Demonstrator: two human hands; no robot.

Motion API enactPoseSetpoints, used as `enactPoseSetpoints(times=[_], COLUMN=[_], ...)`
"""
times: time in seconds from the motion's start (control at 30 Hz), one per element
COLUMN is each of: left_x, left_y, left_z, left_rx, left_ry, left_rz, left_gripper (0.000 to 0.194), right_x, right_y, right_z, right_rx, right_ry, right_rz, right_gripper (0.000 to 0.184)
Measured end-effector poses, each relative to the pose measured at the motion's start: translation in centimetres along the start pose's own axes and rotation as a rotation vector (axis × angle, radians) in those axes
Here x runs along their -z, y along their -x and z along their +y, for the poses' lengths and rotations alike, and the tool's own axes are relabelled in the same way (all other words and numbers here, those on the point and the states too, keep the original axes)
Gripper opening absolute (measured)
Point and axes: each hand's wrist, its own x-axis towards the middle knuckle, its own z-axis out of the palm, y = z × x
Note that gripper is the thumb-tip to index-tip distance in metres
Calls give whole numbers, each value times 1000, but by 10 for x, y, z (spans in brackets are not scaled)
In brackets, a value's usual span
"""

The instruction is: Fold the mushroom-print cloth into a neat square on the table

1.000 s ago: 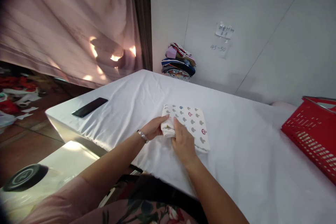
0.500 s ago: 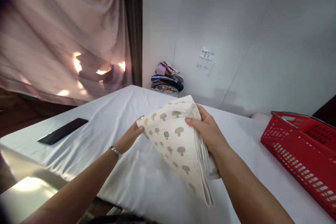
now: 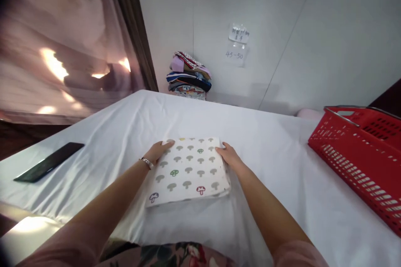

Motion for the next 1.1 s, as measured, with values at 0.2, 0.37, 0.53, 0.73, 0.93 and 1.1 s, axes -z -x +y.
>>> enactPoseSetpoints(times=[0.2, 0.37, 0.53, 0.73, 0.93, 1.1], left_x=[7, 8, 8, 6, 7, 7], left_y=[-12, -24, -28, -31, -30, -27], left_z=[3, 0, -3, -15, -24, -21], left_rx=[-236, -413, -360, -591, -732, -653], left_ry=[-500, -673, -598, -519, -446, -448], left_rz=[61, 2, -68, -15, 36, 46], left_gripper=[72, 61, 54, 36, 30, 33], right_x=[7, 10, 9, -2, -10, -5], right_y=[-17, -27, -31, -46, -23, -7], right_z=[0, -3, -5, 0, 5, 1], right_rx=[167, 356, 368, 343, 976, 963], right_ry=[203, 200, 188, 182, 430, 397], right_rz=[34, -76, -124, 18, 53, -129], right_gripper=[70, 44, 34, 36, 25, 26])
